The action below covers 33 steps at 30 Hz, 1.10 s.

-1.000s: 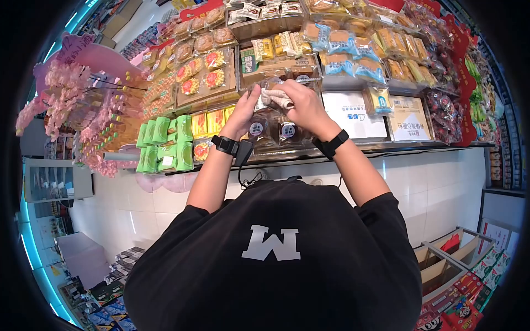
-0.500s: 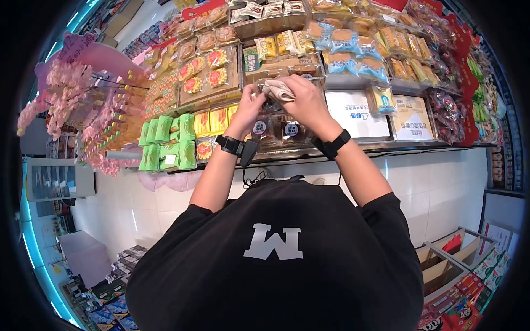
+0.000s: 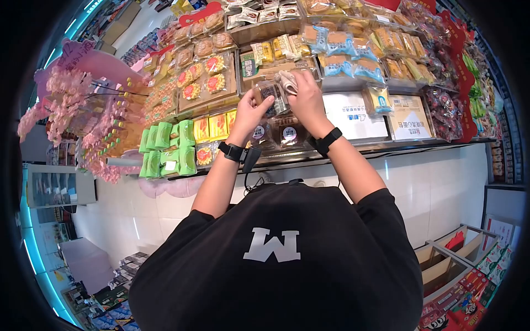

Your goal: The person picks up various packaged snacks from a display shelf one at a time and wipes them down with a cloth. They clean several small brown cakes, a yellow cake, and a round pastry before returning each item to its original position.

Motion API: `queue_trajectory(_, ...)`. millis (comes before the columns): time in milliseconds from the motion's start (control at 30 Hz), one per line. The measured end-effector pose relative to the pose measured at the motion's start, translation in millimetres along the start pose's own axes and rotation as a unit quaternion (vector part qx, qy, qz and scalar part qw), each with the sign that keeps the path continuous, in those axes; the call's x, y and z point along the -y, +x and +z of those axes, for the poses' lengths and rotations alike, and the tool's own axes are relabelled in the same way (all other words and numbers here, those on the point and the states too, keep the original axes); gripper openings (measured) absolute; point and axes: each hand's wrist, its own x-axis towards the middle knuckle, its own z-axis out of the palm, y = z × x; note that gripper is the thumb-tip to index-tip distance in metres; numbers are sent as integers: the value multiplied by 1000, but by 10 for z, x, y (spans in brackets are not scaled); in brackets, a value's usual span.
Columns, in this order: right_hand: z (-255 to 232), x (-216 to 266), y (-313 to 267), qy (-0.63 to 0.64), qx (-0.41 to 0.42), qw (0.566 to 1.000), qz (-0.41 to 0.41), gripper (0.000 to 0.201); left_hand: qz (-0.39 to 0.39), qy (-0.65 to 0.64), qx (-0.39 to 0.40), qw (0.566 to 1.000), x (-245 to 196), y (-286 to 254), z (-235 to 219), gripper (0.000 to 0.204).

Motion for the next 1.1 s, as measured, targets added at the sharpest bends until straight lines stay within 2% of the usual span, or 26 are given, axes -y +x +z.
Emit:
queue_trajectory(33, 21, 21, -8, 7, -20, 1000, 7, 42, 0, 1, 0, 1000, 7, 14, -9, 35)
queue_trajectory(100, 25, 162, -66, 45, -2, 998, -39, 36, 20, -26, 6, 999, 29, 23, -8, 34)
queue_trajectory(167, -25, 254, -119, 57, 16, 997, -52, 34, 22, -43, 22, 999, 74, 7, -68, 33)
queue_trajectory(233, -40, 53, -109, 16, 0, 999, -29, 28, 36, 24, 46, 998, 52, -23, -108, 33)
queue_trajectory(267, -29, -37, -87, 3, -17, 1000, 10, 26, 30, 18, 45, 998, 47, -40, -112, 37)
queue_trajectory(300, -61, -43, -49, -21, -19, 1000, 9, 25, 30, 18, 43, 998, 82, -39, -116, 37)
queue_trajectory(367, -47, 33, -49, 26, -32, 999, 8, 25, 51, -73, 23, 996, 151, 17, -104, 48)
queue_trajectory(400, -34, 62, -35, 25, -32, 999, 8, 25, 38, -107, 41, 993, 105, -9, -69, 58)
queue_trajectory(433, -19, 85, -32, 40, -38, 998, 13, 26, 37, -108, 41, 993, 21, -45, -36, 58)
queue_trajectory(467, -15, 92, -26, 55, -44, 997, 17, 27, -15, -232, 76, 970, -75, -74, -17, 60)
queue_trajectory(500, -13, 85, -12, 55, -44, 997, 17, 27, -67, -351, 109, 928, -124, -92, -20, 61)
queue_trajectory(533, -6, 77, 6, 45, -36, 998, 29, 28, -64, -370, 140, 916, -123, -83, -37, 61)
queue_trajectory(600, -19, 127, 20, 36, -30, 998, 42, 29, -64, -365, 121, 921, -202, -105, -4, 58)
queue_trajectory(667, -61, 269, -17, 44, -26, 999, -13, 28, -64, -360, 102, 925, -219, -91, 6, 57)
queue_trajectory(700, -63, 282, -55, 70, 10, 995, -66, 30, -57, -336, 89, 936, -185, -51, 2, 57)
queue_trajectory(767, -39, 363, -115, 117, 71, 983, -121, 35, -51, -313, 74, 945, -113, 3, -6, 57)
queue_trajectory(833, -17, 298, -118, 119, 63, 984, -117, 32, -49, -293, 66, 953, -117, 22, 14, 56)
queue_trajectory(900, 0, 201, -63, 40, -12, 999, 19, 29, -35, -317, 52, 946, -96, 24, 54, 57)
queue_trajectory(967, 55, 224, -89, 48, -35, 998, 3, 28, -29, -338, 45, 940, -66, 33, 47, 56)
queue_trajectory(1033, 88, 341, -173, 128, 17, 987, -98, 26, -45, -344, 43, 937, -99, 23, 20, 56)
queue_trajectory(1100, 63, 278, -186, 109, 8, 991, -80, 26, -62, -349, 41, 934, -92, 21, 21, 56)
